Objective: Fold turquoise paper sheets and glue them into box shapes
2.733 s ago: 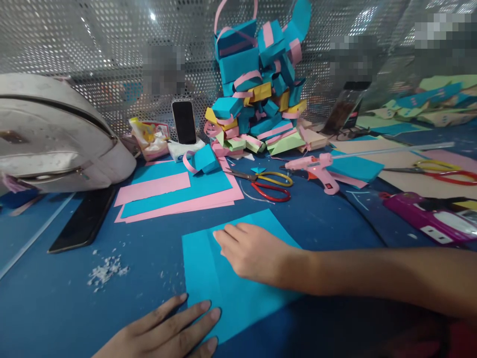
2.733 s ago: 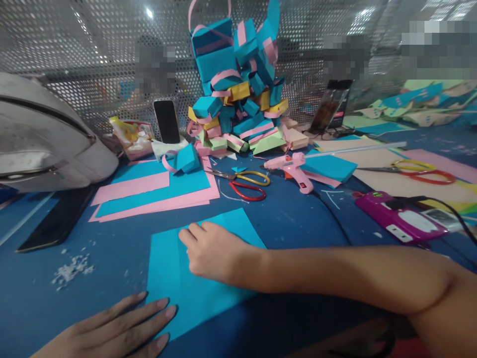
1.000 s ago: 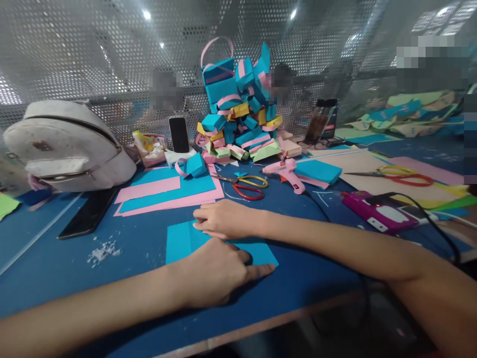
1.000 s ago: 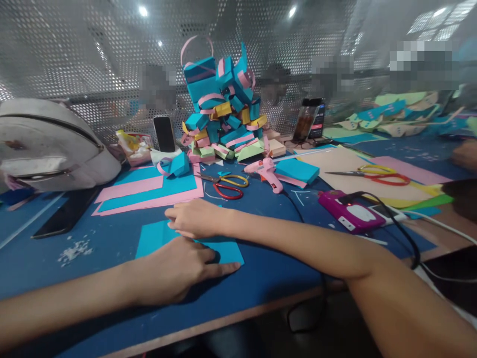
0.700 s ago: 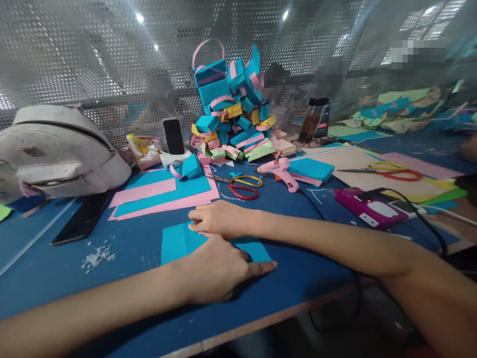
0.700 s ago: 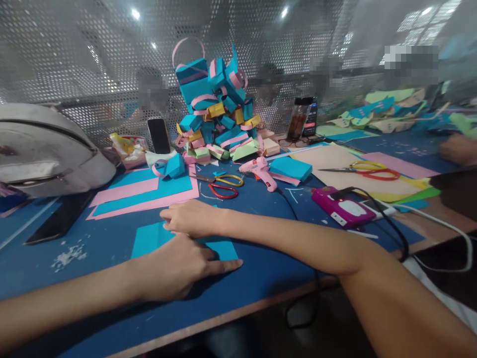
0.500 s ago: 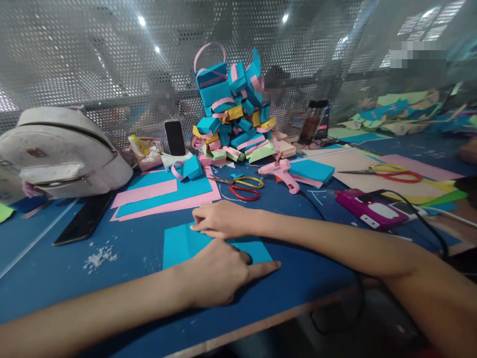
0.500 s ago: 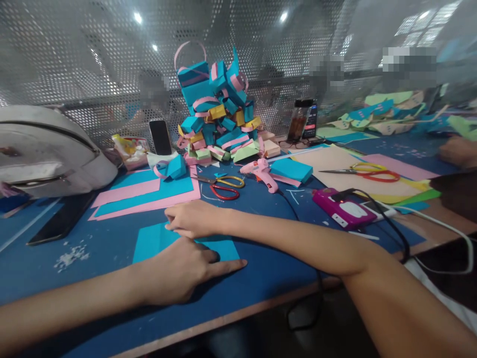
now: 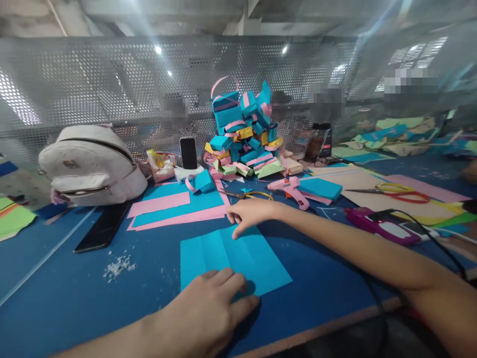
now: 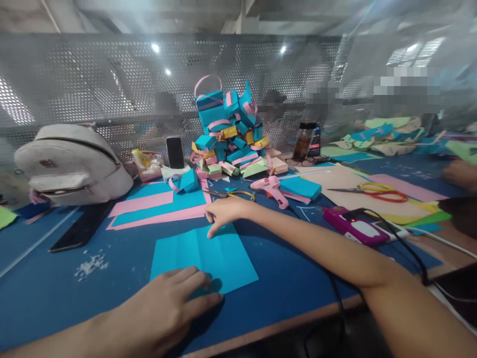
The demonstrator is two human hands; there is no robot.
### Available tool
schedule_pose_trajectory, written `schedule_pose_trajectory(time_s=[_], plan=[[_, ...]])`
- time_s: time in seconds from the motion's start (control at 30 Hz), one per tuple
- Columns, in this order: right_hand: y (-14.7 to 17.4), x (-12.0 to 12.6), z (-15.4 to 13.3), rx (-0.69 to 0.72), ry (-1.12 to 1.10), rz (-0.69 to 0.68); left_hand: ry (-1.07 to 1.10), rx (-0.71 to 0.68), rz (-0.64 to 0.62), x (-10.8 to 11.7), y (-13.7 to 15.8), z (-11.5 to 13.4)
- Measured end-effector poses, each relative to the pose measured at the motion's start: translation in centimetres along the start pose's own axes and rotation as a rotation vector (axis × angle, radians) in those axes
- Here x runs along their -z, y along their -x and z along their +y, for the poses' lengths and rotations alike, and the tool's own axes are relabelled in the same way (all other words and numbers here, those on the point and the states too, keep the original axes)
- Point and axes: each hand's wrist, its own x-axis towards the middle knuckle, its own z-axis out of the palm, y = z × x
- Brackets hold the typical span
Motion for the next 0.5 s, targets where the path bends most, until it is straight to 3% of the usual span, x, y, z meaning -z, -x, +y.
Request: schedule_pose_trajectory(time_s=[0.13, 0.23, 0.33, 0.4, 0.43, 0.5], plan=[[-0.8, -0.1, 0.0, 0.094, -0.060, -0.035, 0.073, -0.023, 0.028, -0.3, 0.3, -0.5], [-0.6, 0.4, -0.1, 0.136, -0.110, -0.019, 0.218, 0.003, 0.158, -0.7, 0.7, -3.3], [0.3, 1.1, -0.3, 0.147, -0.164, 0.054, 0.228, 0.207, 0.550, -1.1, 1.6, -8.0], [1.1, 1.4, -0.5, 0.149, -0.245, 0.145, 0.357, 0.401, 0.754, -1.3, 2.3, -10.9], [1.5, 1.4, -0.7, 0.152, -0.301, 0.199, 0.486, 0.461, 0.811, -1.4, 2.7, -11.9], [2.0, 1.2, -1.0, 0.157, -0.409, 0.298, 0.831, 0.521, 0.784, -1.7, 3.4, -13.0]])
